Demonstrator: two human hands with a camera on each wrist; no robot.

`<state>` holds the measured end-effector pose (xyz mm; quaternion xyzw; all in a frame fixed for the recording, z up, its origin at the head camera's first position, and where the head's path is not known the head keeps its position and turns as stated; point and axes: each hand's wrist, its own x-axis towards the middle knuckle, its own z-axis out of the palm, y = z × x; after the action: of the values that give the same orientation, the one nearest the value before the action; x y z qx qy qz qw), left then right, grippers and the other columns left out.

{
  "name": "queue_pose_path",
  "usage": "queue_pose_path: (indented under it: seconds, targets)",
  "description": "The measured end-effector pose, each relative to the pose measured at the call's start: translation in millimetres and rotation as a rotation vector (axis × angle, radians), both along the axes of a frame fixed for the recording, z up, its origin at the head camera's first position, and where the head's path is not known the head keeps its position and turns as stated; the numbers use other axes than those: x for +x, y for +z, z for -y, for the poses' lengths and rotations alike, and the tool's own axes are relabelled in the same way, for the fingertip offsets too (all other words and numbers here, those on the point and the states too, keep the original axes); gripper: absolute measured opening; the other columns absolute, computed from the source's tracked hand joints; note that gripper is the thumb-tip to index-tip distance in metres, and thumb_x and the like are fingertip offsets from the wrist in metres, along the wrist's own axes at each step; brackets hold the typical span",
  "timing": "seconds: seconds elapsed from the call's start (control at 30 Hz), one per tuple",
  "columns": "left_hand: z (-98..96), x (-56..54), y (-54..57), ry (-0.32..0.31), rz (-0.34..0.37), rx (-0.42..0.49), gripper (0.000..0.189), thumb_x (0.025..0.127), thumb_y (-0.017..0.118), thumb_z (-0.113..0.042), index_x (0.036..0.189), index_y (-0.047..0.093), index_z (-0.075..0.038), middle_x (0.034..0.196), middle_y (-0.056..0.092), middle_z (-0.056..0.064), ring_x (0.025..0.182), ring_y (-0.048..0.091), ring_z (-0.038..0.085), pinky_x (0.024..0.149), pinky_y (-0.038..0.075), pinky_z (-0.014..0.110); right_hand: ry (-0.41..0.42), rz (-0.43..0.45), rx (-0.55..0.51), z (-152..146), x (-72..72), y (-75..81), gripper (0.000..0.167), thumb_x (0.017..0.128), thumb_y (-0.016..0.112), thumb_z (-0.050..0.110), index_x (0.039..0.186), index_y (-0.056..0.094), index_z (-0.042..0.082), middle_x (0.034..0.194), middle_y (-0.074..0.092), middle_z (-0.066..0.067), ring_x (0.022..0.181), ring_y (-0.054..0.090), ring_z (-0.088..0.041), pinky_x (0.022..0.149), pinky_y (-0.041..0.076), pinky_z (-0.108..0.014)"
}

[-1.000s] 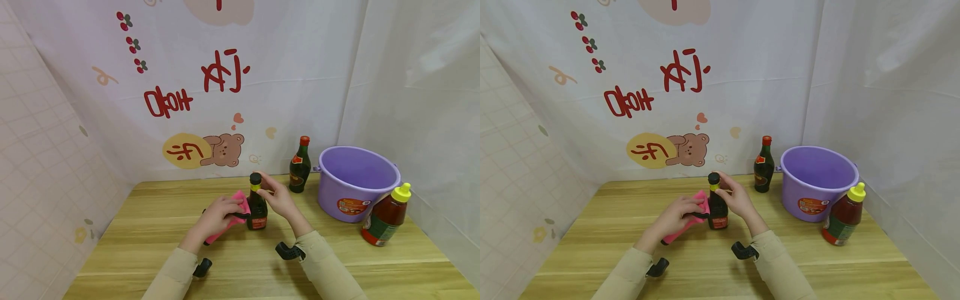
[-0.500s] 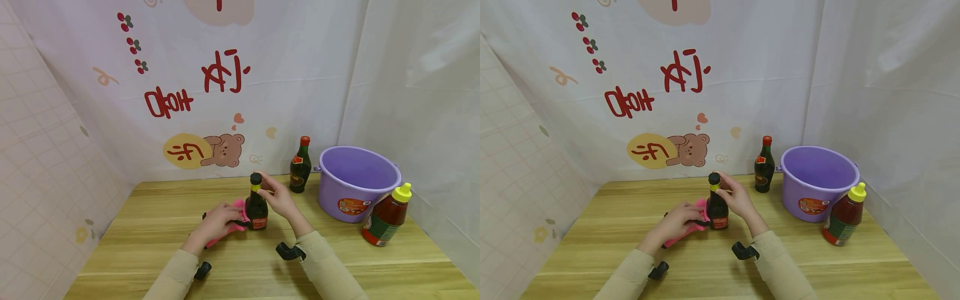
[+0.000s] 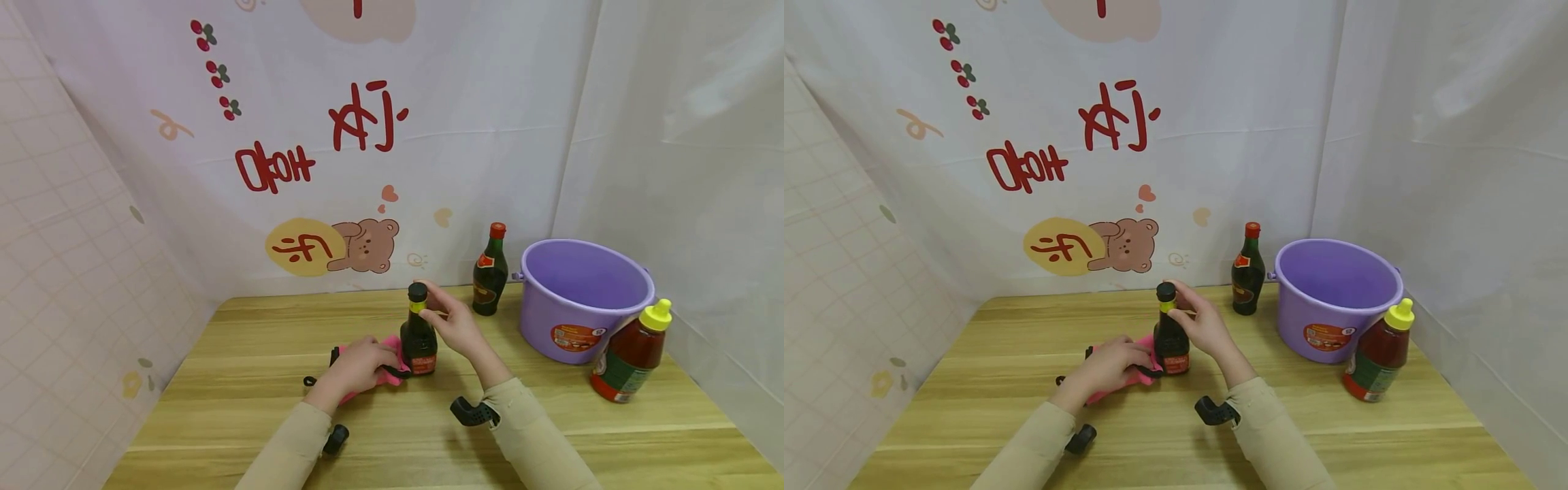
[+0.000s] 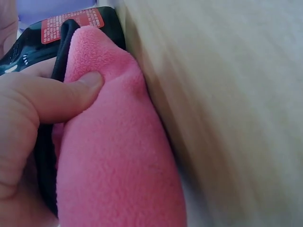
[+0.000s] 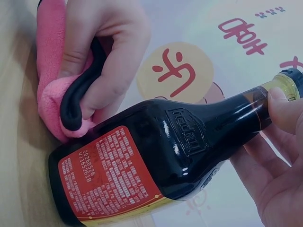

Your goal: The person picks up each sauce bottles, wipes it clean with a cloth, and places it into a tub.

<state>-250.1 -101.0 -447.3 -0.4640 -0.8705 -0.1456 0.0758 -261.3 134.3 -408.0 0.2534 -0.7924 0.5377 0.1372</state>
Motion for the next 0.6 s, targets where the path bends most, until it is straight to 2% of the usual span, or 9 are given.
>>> queue_pose_path:
  seconds: [0.27, 0.43, 0.53, 0.6]
  targets:
    - [-5.5, -1.1, 8.8, 0.024, 0.060, -0.068, 0.009, 0.085, 0.079, -0.013, 0.092, 0.079, -0.018, 0.088, 0.073, -0.013, 0.077, 0.063, 0.010, 0.080, 0.046, 0.031, -0.005, 0.038, -0.002, 0.7, 1.3, 0.2, 0.056, 0.095, 0.065, 0.003, 0.147, 0.049, 0.014, 0.118, 0.067, -0.015, 0.105, 0.064, -0.030, 0.090, 0.052, -0.052]
    - [-5.8, -1.7, 9.7, 0.057, 0.082, -0.112, 0.010, 0.086, 0.078, -0.014, 0.094, 0.079, -0.020, 0.089, 0.072, -0.015, 0.078, 0.062, 0.008, 0.085, 0.047, 0.034, 0.034, 0.068, -0.048, 1.1, 2.8, -0.6, 0.057, 0.096, 0.065, 0.005, 0.149, 0.047, 0.016, 0.121, 0.065, -0.015, 0.109, 0.063, -0.032, 0.093, 0.051, -0.051]
    - [-3.9, -1.5, 8.9, 0.064, 0.086, -0.111, 0.011, 0.087, 0.077, -0.014, 0.095, 0.079, -0.021, 0.090, 0.071, -0.016, 0.080, 0.063, 0.007, 0.088, 0.047, 0.035, 0.054, 0.060, -0.081, 2.6, 3.9, -2.0, 0.060, 0.095, 0.067, 0.006, 0.150, 0.045, 0.014, 0.121, 0.064, -0.017, 0.111, 0.062, -0.035, 0.095, 0.049, -0.052]
    - [-2.0, -1.2, 8.4, 0.067, 0.087, -0.104, 0.012, 0.087, 0.077, -0.014, 0.096, 0.079, -0.021, 0.091, 0.071, -0.017, 0.082, 0.063, 0.007, 0.089, 0.046, 0.036, 0.037, 0.032, -0.086, 4.6, 5.4, -2.6, 0.062, 0.093, 0.069, 0.007, 0.149, 0.045, 0.011, 0.121, 0.064, -0.017, 0.110, 0.062, -0.035, 0.095, 0.049, -0.053]
